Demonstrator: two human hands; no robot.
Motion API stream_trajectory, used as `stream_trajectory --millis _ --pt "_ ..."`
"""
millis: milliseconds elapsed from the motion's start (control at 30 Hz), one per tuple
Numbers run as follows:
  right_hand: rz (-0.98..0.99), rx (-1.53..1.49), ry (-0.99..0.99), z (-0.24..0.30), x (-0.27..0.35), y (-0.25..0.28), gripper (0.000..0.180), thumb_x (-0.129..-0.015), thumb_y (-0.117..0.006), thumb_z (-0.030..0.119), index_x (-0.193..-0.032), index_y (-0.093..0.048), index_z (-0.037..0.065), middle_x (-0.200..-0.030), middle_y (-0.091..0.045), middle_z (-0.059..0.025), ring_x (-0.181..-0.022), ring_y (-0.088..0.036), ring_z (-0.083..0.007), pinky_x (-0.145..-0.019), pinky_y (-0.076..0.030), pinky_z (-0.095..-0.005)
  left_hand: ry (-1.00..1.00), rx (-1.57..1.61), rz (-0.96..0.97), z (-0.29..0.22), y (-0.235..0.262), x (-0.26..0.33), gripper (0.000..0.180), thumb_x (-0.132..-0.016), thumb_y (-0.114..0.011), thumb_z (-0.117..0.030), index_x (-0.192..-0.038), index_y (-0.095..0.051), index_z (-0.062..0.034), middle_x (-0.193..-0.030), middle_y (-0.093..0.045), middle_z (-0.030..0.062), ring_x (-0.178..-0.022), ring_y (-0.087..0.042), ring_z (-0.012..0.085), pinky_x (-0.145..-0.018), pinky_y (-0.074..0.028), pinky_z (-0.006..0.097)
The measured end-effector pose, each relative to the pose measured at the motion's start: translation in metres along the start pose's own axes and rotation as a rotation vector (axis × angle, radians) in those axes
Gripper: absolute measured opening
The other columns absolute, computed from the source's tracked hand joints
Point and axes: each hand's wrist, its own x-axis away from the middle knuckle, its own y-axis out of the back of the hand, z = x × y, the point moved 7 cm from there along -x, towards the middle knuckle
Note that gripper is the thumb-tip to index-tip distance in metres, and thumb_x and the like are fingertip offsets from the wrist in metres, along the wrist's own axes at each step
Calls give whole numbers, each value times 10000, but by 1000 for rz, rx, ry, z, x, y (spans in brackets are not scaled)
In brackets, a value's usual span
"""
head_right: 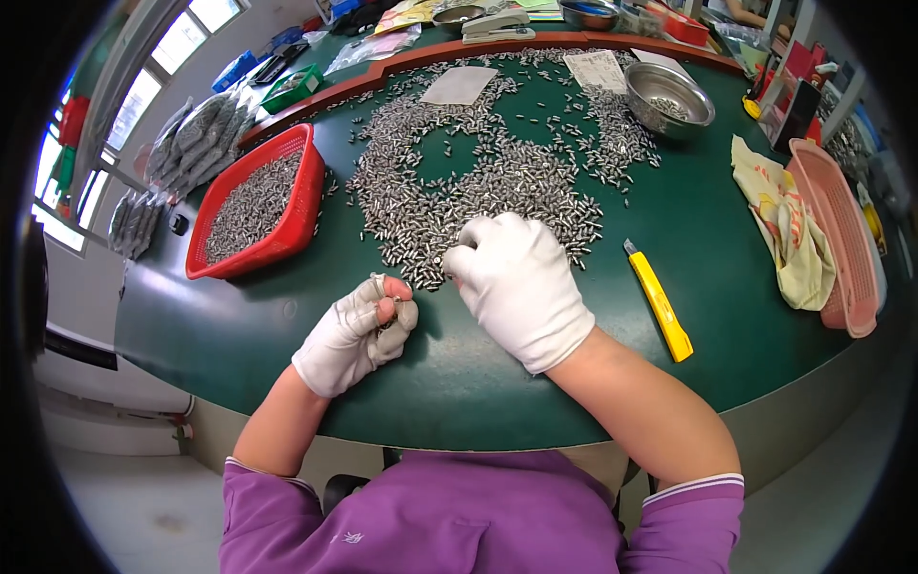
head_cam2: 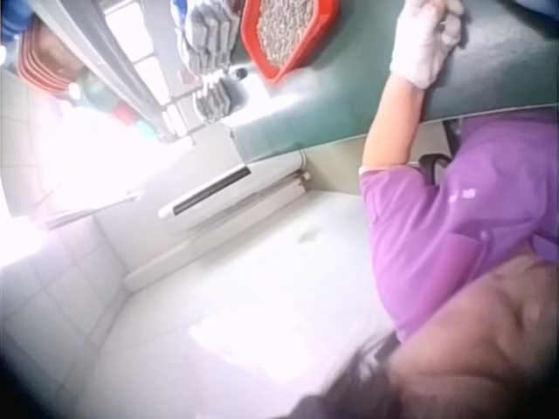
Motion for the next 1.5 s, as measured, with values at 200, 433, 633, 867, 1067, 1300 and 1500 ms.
stream_trajectory --millis 200,433,633,867,1067,1300,1500 --pt "107 123 -63 1 6 -14 95 -732 -730 169 -803 -679 131 -853 -614 -33 -827 -594 -252 -729 -487 -381 -9 41 38 -1 -1 -1 254 -923 -664 -250 -1117 -563 -122 -903 -540 34 -623 -397 89 -567 -327 218" --pt "73 -24 -45 8 5 -11 109 -729 -745 173 -804 -673 139 -873 -610 -36 -834 -588 -260 -731 -487 -389 27 17 66 3 1 1 286 -929 -669 -289 -1119 -563 -102 -951 -623 35 -662 -453 85 -606 -372 212" --pt "12 -351 17 22 6 -7 129 -775 -718 219 -870 -677 141 -878 -600 -20 -848 -578 -258 -748 -486 -389 69 -89 81 3 -12 3 310 -931 -667 -337 -1078 -571 -82 -902 -614 29 -654 -465 71 -579 -362 198" --pt "-29 -174 -25 13 2 -3 139 -737 -732 148 -869 -686 149 -905 -621 -23 -867 -589 -254 -752 -489 -383 65 -101 68 5 -8 3 282 -939 -647 -352 -1047 -586 -99 -880 -597 21 -667 -482 68 -577 -380 193" --pt "108 32 -6 -2 3 -21 155 -724 -740 160 -869 -686 151 -947 -634 -24 -898 -593 -253 -775 -488 -395 53 -122 59 5 -8 3 306 -945 -615 -403 -1065 -594 -122 -885 -587 20 -677 -482 82 -593 -386 213" --pt "109 32 -28 0 3 -21 121 -728 -730 179 -833 -675 150 -949 -628 -24 -906 -590 -256 -783 -486 -392 69 -124 26 5 -9 5 332 -946 -598 -427 -1066 -592 -118 -888 -587 20 -684 -484 93 -599 -388 220" --pt "127 47 9 2 3 -23 121 -724 -722 169 -827 -671 131 -944 -623 -37 -909 -587 -260 -783 -482 -391 80 -120 -10 6 -6 5 340 -952 -588 -427 -1077 -591 -111 -895 -594 27 -685 -486 97 -601 -390 225"
